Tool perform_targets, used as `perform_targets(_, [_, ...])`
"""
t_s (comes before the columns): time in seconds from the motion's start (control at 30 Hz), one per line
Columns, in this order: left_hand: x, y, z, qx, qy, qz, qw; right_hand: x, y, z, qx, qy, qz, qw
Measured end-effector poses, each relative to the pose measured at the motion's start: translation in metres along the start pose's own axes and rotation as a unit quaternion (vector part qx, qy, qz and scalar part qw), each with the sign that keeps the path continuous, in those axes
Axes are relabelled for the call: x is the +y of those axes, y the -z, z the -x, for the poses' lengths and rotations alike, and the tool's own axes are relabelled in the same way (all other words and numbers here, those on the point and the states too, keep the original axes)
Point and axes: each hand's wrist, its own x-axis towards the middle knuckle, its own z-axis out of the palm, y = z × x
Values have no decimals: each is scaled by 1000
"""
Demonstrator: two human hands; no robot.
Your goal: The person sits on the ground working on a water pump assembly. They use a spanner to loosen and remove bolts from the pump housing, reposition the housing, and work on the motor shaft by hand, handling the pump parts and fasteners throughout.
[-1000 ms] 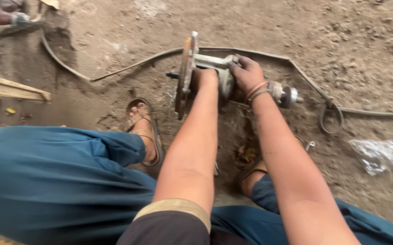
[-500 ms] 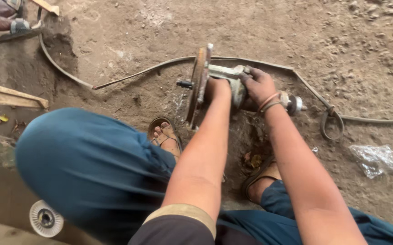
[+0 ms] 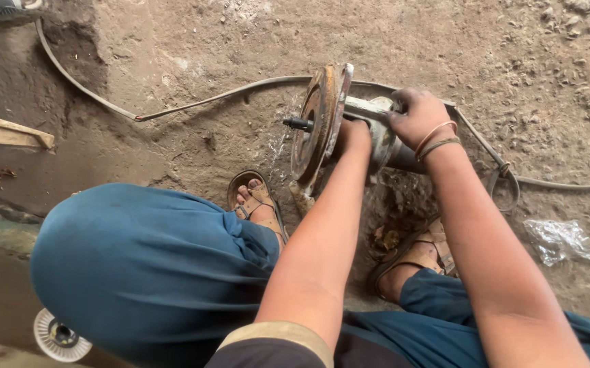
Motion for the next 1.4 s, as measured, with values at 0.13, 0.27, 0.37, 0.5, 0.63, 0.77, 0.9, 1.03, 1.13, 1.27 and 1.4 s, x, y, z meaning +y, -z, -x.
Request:
perform_targets(0.13, [-7, -1, -6, -18, -28, 23, 999, -2, 0, 1, -12, 10, 48, 999])
perform_targets(0.27, [-10, -1, -6, -60, -38, 21, 997, -4, 4, 4, -22, 30, 96, 995])
perform_targets(0.37, [-12, 1, -5, -91, -50, 19, 994, -12, 7, 0, -37, 32, 139, 989])
perform_targets(0.5, [-22, 2, -1, -127, -67, 10, 990, -26, 12, 5, -48, 61, 180, 981])
perform_targets(0.63, [-38, 3, 18, -153, -120, -4, 981, -21, 6, 29, -86, -79, 103, 988])
perform_targets(0.77, [-48, 8, 36, -203, -101, -22, 974, -2, -11, 39, 5, -115, -18, 993])
perform_targets(0.9, [-44, 14, 34, -218, -71, -20, 973, 3, -28, 32, -58, 58, 127, 989])
perform_targets(1.03, [-32, 10, 22, -245, -56, -5, 968, -5, -34, 34, 107, -239, -296, 919])
perform_targets(1.13, [-32, 8, 20, -273, -31, -8, 962, -10, -38, 35, 179, -246, -277, 911])
perform_targets(1.27, [-38, 7, 25, -291, -8, -6, 957, -10, -43, 33, 191, -205, -214, 936])
perform_targets(1.4, [-35, -2, 30, -269, -9, 16, 963, -2, -42, 21, 145, -190, -240, 941])
